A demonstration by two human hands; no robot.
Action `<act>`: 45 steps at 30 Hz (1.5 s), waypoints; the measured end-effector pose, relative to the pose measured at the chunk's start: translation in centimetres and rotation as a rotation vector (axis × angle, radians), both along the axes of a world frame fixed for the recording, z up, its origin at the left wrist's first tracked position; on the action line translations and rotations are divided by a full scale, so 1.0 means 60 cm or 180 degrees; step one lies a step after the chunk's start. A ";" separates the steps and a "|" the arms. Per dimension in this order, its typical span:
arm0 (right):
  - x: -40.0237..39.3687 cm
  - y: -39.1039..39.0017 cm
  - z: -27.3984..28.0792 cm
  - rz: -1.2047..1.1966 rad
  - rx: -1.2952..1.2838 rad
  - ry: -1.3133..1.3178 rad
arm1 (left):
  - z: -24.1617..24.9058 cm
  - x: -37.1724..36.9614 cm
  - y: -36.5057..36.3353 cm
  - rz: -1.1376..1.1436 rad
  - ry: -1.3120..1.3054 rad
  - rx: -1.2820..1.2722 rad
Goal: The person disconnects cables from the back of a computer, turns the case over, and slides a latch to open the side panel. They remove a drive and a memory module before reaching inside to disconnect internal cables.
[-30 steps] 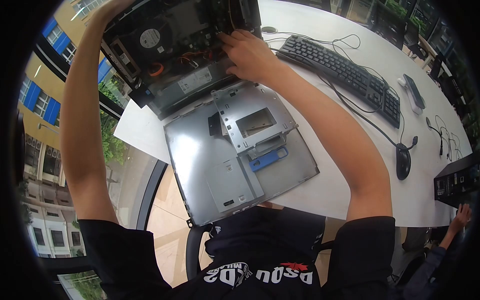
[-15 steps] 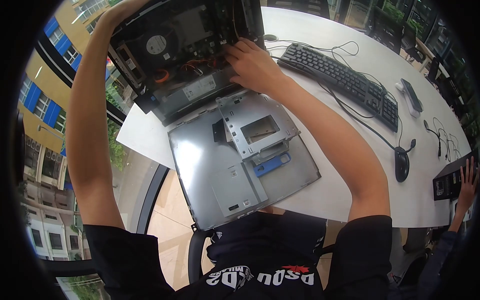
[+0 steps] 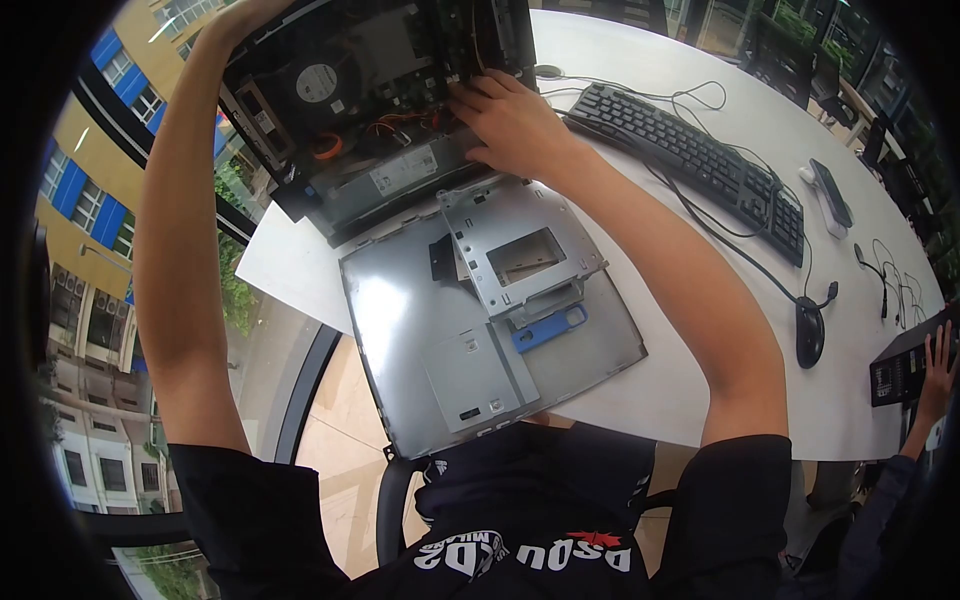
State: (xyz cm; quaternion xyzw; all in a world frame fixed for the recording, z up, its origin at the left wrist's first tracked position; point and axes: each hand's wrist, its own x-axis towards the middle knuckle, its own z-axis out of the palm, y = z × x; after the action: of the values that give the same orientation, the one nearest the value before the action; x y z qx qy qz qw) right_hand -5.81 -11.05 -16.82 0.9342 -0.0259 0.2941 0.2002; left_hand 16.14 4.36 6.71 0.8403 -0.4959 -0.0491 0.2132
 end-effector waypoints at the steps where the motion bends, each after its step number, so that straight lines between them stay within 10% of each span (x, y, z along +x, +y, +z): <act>1: -0.001 0.001 0.000 0.0002 -0.0002 0.0001 | 0.000 0.010 -0.004 0.0037 -0.0101 0.0029; 20: -0.016 -0.003 0.041 0.0368 0.0201 -0.0043 | 0.004 0.008 -0.009 0.0126 -0.0297 0.0052; 35: 0.099 -0.004 0.147 -0.0812 0.1324 -0.1227 | 0.008 -0.027 0.010 0.0034 -0.0250 0.0050; 45: -0.115 0.059 0.137 -0.0089 0.2738 -0.0677 | 0.004 -0.010 -0.003 0.0237 -0.0266 0.0024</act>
State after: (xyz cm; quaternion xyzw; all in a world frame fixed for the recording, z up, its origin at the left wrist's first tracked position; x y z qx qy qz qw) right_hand -12.70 -7.52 -8.60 0.8966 -0.1791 0.3484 -0.2066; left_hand 15.54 4.18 6.96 0.8603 -0.4726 -0.0080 0.1909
